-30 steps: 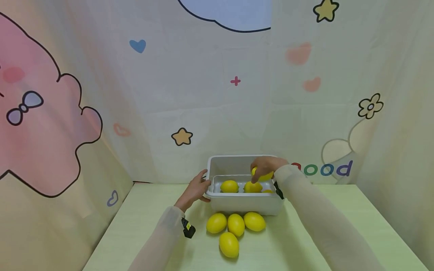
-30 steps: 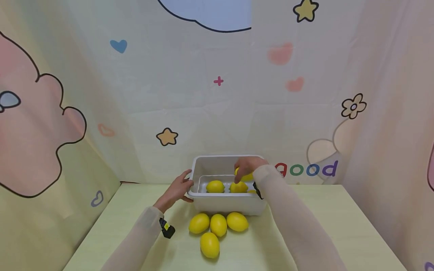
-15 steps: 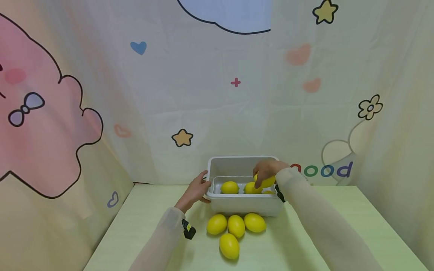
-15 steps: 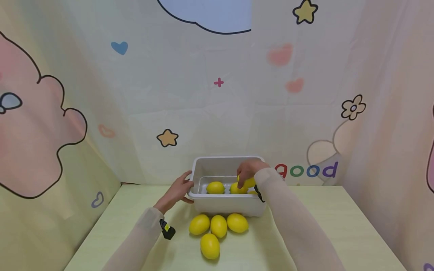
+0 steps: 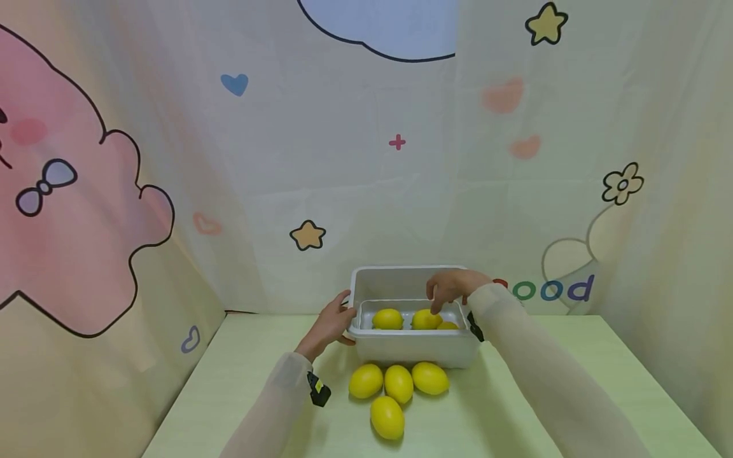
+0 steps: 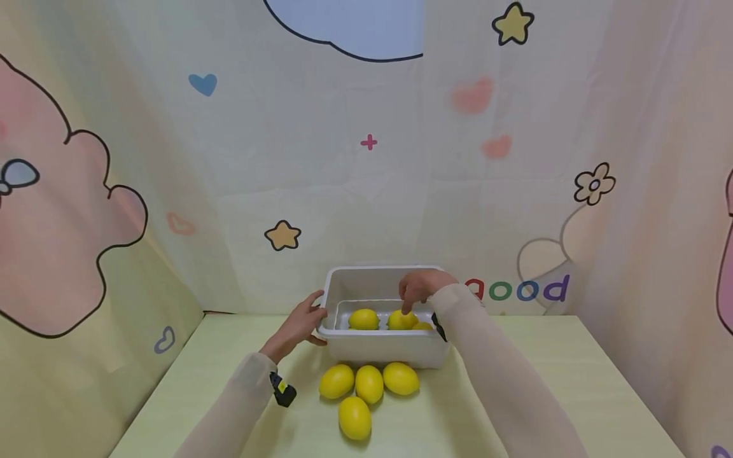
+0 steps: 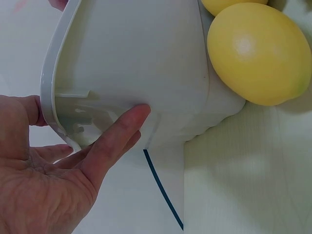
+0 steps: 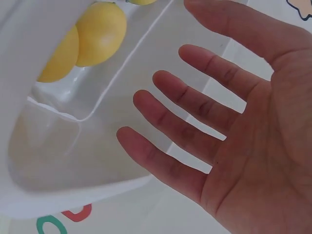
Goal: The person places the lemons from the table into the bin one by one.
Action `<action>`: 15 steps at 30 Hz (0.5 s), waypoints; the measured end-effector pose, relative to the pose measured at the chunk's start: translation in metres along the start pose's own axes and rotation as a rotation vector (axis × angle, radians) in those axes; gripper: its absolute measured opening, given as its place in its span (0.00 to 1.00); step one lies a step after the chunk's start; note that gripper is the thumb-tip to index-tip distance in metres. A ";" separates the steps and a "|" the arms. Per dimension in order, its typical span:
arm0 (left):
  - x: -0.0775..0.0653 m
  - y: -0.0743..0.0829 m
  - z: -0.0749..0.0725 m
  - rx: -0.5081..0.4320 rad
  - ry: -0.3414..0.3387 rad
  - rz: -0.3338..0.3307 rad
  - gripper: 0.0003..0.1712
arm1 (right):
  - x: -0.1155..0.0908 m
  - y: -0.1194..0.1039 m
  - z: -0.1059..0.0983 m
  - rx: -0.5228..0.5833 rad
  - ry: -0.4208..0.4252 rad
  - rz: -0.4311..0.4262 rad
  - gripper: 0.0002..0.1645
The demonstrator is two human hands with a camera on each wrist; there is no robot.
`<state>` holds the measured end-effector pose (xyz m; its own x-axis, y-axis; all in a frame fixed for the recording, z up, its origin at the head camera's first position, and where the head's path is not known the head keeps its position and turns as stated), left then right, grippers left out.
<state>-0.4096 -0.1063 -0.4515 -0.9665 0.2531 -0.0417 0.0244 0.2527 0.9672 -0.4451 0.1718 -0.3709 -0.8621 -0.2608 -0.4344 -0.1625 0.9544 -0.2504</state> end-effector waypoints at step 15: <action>-0.001 0.001 0.000 -0.001 0.002 0.010 0.36 | -0.028 -0.012 -0.007 -0.159 0.143 -0.160 0.25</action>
<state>-0.4084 -0.1065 -0.4509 -0.9668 0.2538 -0.0311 0.0343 0.2490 0.9679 -0.4227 0.1689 -0.3497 -0.8764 -0.3982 -0.2708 -0.3662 0.9163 -0.1621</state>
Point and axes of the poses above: each hand's wrist, its own x-axis towards the middle knuckle, its own z-axis out of the palm, y = z × x, the point moved 3 cm from there along x, towards the middle knuckle, and after that the axes turned 3 degrees about -x, right-handed, at the moved point
